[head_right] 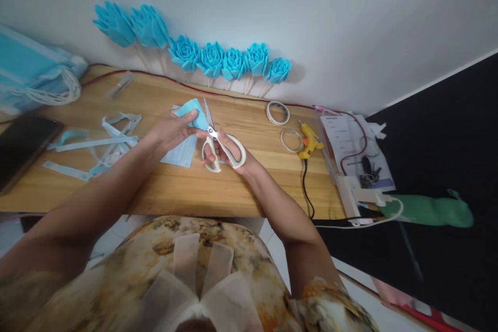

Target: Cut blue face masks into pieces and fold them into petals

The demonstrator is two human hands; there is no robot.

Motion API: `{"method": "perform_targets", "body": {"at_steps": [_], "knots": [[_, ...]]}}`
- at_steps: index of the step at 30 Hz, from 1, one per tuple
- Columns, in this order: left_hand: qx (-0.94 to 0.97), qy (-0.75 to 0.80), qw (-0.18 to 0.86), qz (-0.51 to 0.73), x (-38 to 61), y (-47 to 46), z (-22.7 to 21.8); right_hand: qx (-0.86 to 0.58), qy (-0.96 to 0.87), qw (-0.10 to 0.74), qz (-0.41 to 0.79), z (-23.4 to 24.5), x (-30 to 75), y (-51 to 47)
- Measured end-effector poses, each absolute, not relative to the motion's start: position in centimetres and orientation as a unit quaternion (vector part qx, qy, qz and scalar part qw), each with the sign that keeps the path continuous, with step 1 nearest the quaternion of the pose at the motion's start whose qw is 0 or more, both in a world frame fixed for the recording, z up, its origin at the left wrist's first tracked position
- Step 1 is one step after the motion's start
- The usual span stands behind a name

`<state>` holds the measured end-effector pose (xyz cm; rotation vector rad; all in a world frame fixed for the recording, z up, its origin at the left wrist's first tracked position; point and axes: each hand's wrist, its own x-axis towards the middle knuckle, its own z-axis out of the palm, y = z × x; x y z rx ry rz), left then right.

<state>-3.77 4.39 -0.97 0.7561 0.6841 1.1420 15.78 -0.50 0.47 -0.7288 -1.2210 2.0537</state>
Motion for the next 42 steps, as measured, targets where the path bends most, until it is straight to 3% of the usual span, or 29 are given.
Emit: {"method": "perform_targets", "body": {"at_steps": [26,42], "knots": [[0.349,0.325,0.714,0.513,-3.8,4.4,-0.5,-0.318,-0.444,0.368,0.753,0.7,15.2,-1.2],[0.356,0.346,0.679,0.54,-4.0,4.3,0.0,-0.284,-0.463,0.318,0.777,0.7,15.5,-0.8]]}}
